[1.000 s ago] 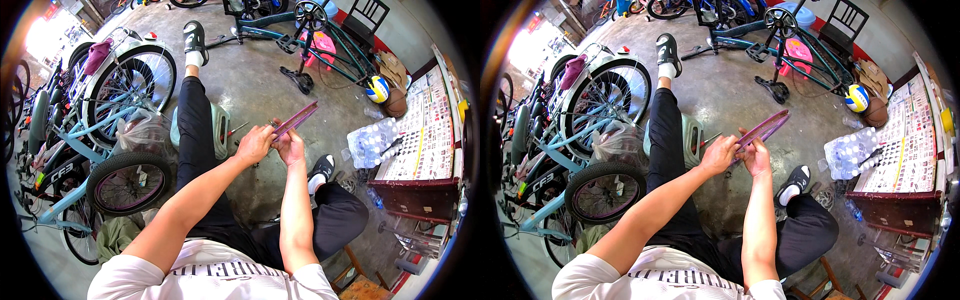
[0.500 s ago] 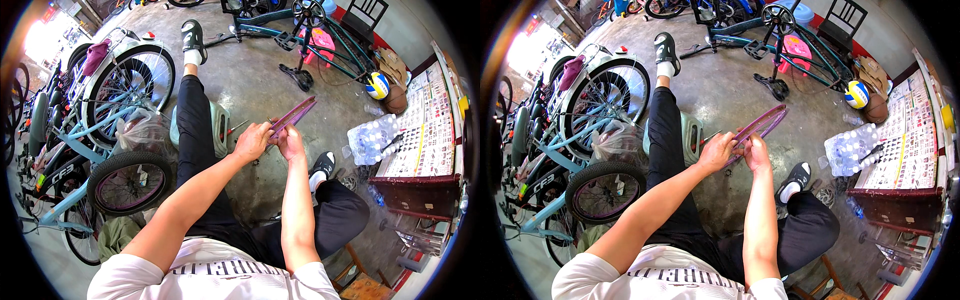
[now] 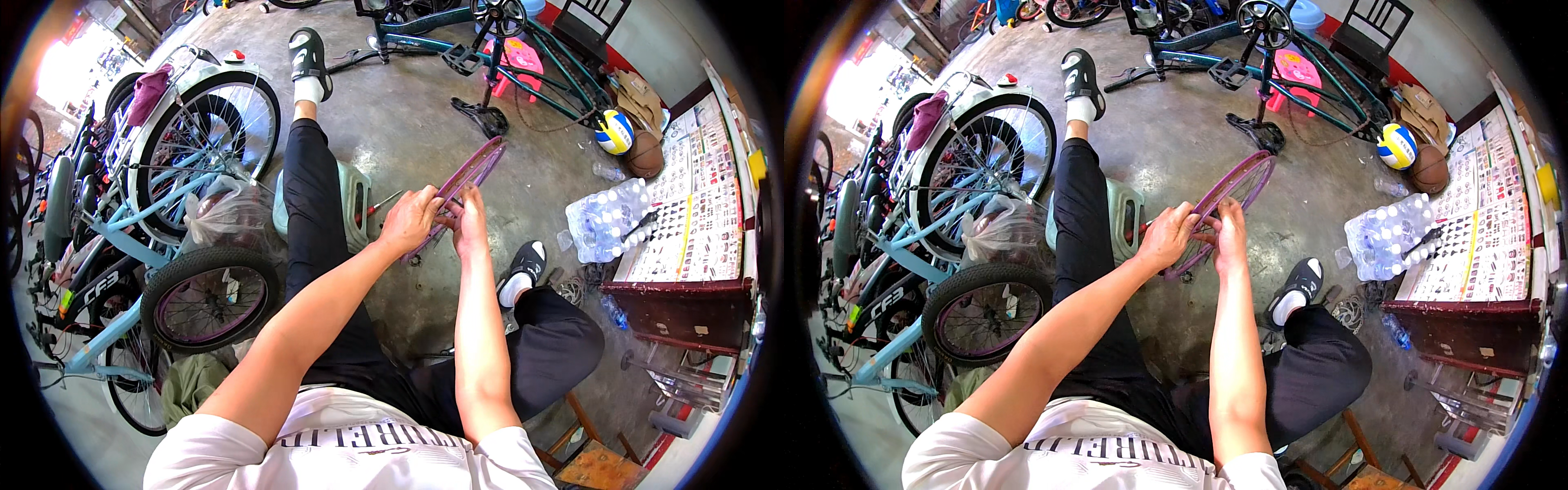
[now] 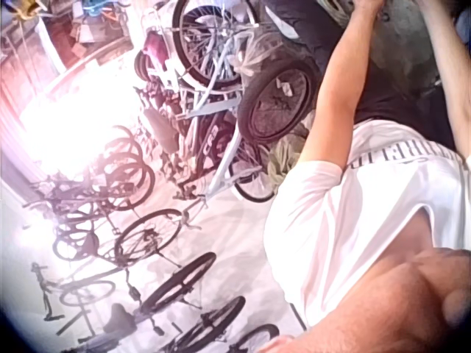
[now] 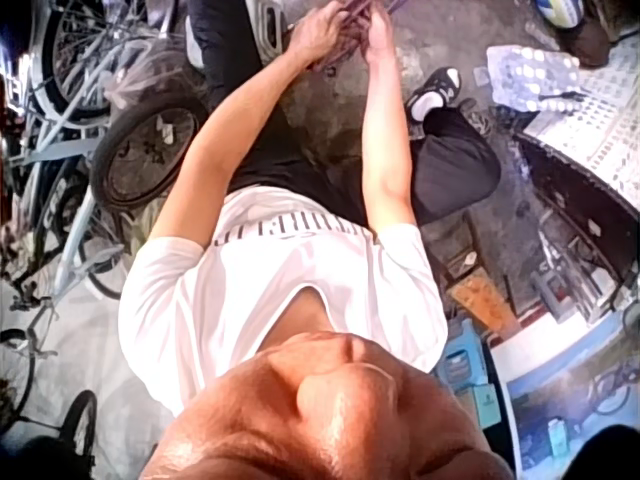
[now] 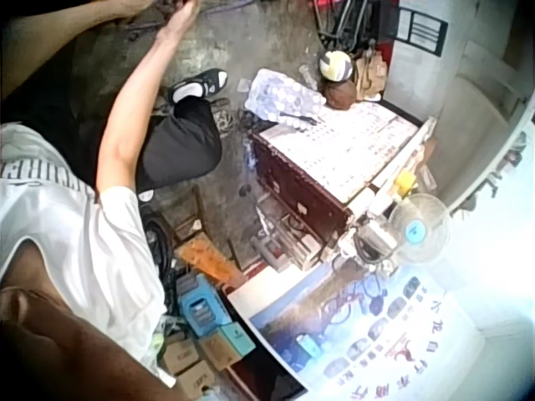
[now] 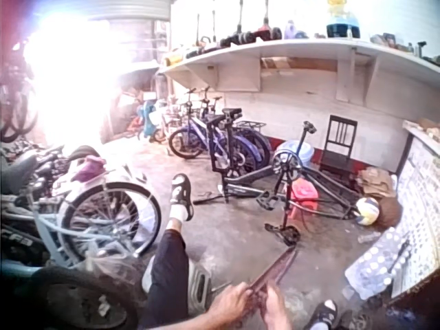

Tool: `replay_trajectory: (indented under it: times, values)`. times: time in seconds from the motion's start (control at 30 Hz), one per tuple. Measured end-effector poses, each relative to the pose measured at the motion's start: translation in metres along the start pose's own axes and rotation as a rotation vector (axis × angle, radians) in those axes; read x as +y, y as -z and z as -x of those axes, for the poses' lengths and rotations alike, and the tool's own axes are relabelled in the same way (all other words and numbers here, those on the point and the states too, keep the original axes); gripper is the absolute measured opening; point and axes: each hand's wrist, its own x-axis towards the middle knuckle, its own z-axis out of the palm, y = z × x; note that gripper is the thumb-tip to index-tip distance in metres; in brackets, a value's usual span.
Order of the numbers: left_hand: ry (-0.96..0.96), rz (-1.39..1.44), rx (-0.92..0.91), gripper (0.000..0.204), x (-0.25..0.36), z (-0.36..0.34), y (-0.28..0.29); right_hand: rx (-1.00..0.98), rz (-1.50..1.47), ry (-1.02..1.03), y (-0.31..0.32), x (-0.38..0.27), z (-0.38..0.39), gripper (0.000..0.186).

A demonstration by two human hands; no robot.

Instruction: The person inserts spoke nipples into a purple bicycle rim by hand while sitting on the floor. They handle the small metal pieces one at a time, fitting them into the holes along the interior of the rim.

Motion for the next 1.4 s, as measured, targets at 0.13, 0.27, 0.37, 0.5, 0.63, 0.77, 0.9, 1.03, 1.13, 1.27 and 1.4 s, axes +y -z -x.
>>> replay_trajectory:
  times: [0.13,0.27,0.37,0.5,0.63,0.77,0.9,1.03,1.13,1.27,1.4]
  values:
    - [-0.023,0.019,-0.027,0.034,-0.005,-0.005,-0.006,0.341,0.084,0.125,0.014,0.013,-0.004,0.024]
    - [-0.082,0.257,-0.09,0.038,-0.016,-0.008,-0.001,0.33,0.069,0.234,0.016,0.025,0.01,0.016]
    - [0.056,0.37,-0.016,0.029,-0.014,0.01,0.007,0.173,0.063,0.204,-0.004,0.028,0.023,0.02]
    - [0.102,0.323,0.118,0.021,-0.012,0.016,0.011,-0.001,-0.013,0.06,-0.017,0.022,0.027,0.025]
    - [0.09,0.331,0.126,0.018,-0.009,0.012,0.015,-0.087,-0.158,-0.014,-0.01,0.025,0.021,0.025]
    - [0.078,0.25,0.124,0.017,-0.019,0.008,0.015,-0.042,-0.182,-0.002,-0.016,0.021,0.023,0.025]
    - [0.047,0.137,0.155,0.018,-0.019,0.004,0.015,0.142,0.105,0.17,-0.006,0.036,0.018,0.028]
    - [0.183,0.303,0.094,0.019,-0.02,0.003,0.012,-0.05,0.199,0.074,0.0,0.048,0.022,0.027]
    - [0.244,0.418,0.094,0.017,-0.017,0.002,0.012,-0.143,0.14,0.043,-0.006,0.046,0.023,0.027]
    - [0.305,0.618,0.033,0.017,-0.015,-0.003,0.015,-0.105,0.282,0.179,0.001,0.049,0.012,0.023]
    - [0.359,0.814,-0.015,0.018,-0.022,-0.006,0.012,-0.122,0.212,0.043,0.006,0.048,0.008,0.023]
